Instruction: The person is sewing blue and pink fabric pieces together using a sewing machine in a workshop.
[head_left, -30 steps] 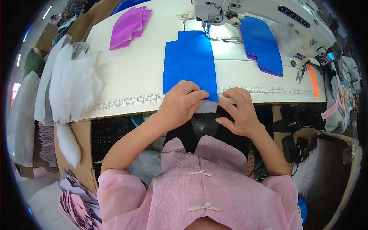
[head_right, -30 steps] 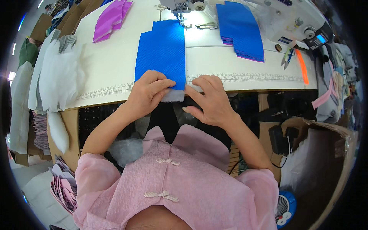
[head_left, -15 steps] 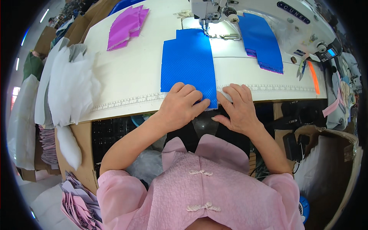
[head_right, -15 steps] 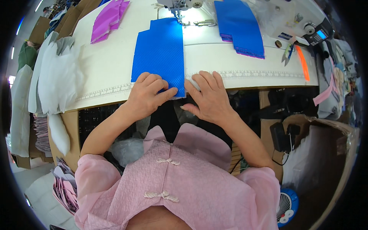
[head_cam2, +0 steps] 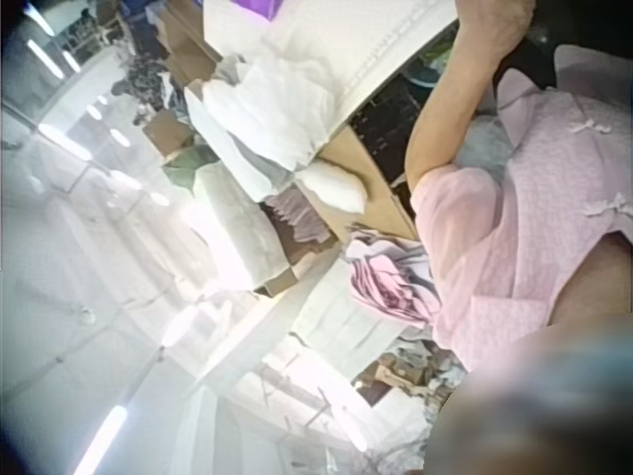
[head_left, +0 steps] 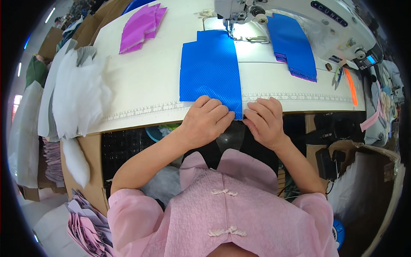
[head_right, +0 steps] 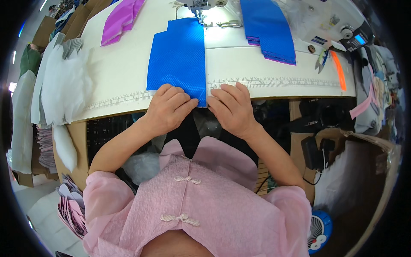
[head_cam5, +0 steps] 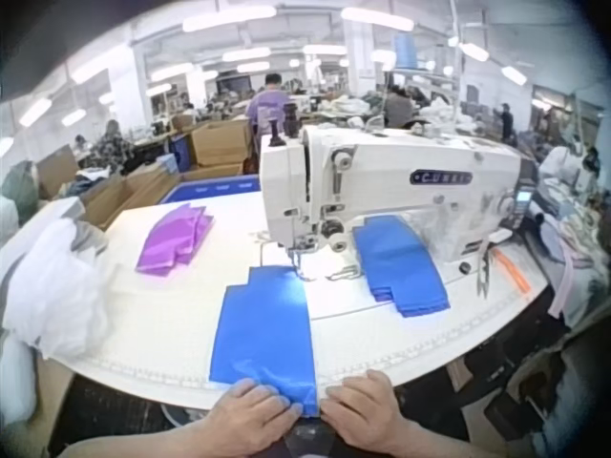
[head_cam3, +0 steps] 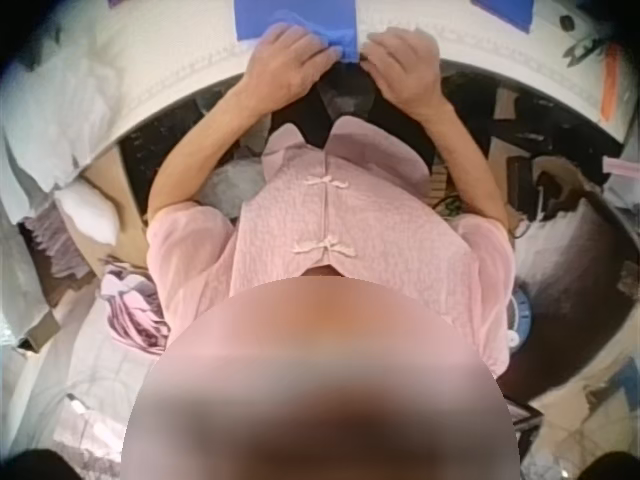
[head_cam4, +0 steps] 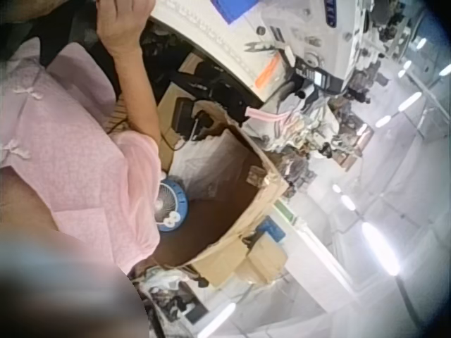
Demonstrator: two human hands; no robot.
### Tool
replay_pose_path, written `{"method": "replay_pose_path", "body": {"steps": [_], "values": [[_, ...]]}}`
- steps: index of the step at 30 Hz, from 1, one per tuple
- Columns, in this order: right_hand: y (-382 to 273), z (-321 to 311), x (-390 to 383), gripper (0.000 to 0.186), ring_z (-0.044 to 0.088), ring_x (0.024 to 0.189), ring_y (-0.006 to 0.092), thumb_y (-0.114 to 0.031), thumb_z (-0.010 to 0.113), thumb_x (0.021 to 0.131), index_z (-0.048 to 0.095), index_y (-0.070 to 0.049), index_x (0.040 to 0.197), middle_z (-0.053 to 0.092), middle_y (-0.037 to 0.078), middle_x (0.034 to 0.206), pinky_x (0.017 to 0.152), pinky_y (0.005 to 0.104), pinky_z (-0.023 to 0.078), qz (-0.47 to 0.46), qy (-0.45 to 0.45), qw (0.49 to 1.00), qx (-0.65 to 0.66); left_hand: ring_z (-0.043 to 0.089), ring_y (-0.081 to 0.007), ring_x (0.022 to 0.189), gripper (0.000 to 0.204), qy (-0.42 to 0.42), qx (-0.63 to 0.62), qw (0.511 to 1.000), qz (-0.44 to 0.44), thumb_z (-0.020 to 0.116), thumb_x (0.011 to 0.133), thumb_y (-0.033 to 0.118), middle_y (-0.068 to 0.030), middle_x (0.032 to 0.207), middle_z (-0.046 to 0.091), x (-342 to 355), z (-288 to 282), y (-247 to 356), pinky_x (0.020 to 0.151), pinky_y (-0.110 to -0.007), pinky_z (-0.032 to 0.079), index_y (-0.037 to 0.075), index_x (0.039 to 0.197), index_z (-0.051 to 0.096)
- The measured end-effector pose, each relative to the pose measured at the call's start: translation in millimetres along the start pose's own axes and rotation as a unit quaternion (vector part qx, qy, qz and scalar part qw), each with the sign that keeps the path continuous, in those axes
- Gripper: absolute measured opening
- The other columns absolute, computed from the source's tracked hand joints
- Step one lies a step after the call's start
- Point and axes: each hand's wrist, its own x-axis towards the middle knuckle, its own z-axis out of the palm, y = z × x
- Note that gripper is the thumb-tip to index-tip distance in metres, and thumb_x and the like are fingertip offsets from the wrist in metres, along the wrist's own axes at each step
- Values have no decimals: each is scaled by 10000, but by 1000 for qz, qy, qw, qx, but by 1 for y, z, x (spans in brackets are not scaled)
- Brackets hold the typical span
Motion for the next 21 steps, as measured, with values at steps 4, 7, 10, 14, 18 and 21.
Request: {"method": "replay_pose_path", "body": {"steps": [4, 7, 10, 14, 18, 21], "values": [[-3, 4, 7, 197, 499, 974, 201, -137, 627, 693, 614, -121, 889, 581, 0, 977, 939, 426, 291, -36, 16, 998, -53, 524, -190, 736, 220, 20, -6, 1000, -1, 605, 612, 80, -51, 774, 536, 1, -1, -1, 626, -310, 389, 34, 827, 614], [0, 4, 8, 161, 504, 992, 195, -131, 621, 696, 633, -119, 856, 598, -8, 961, 968, 458, 255, -49, 3, 997, -56, 524, -188, 732, 224, 18, -16, 1000, -1, 605, 605, 72, -50, 774, 535, 1, 1, -1, 616, -308, 396, 33, 825, 614], [-1, 3, 8, 138, 514, 991, 199, -129, 623, 691, 641, -110, 827, 606, -4, 942, 974, 482, 240, -55, -17, 997, -47, 523, -189, 724, 235, -2, -36, 999, -5, 606, 597, 72, -49, 783, 534, 1, -1, -1, 600, -301, 409, 34, 829, 610], [1, 1, 8, 125, 527, 970, 205, -112, 620, 692, 640, -92, 814, 605, 7, 926, 968, 491, 246, -57, -27, 997, -35, 528, -214, 714, 166, -75, -95, 991, -49, 610, 663, 90, -63, 789, 534, 12, -9, 2, 584, -309, 436, 28, 815, 591], [-1, -2, 15, 135, 528, 961, 210, -101, 627, 678, 636, -79, 811, 602, 18, 916, 953, 492, 267, -59, -42, 997, -16, 544, -281, 728, 153, -208, -252, 935, -137, 600, 755, 164, -110, 798, 533, 28, -24, -10, 604, -341, 452, 37, 840, 582], [-3, -5, 16, 174, 525, 960, 223, -81, 649, 647, 626, -82, 819, 598, 21, 916, 949, 478, 277, -50, -67, 997, -5, 562, -302, 818, 294, -128, -112, 958, -232, 614, 739, 292, -125, 909, 547, 48, -6, -36, 660, -407, 461, 55, 909, 576]]}}
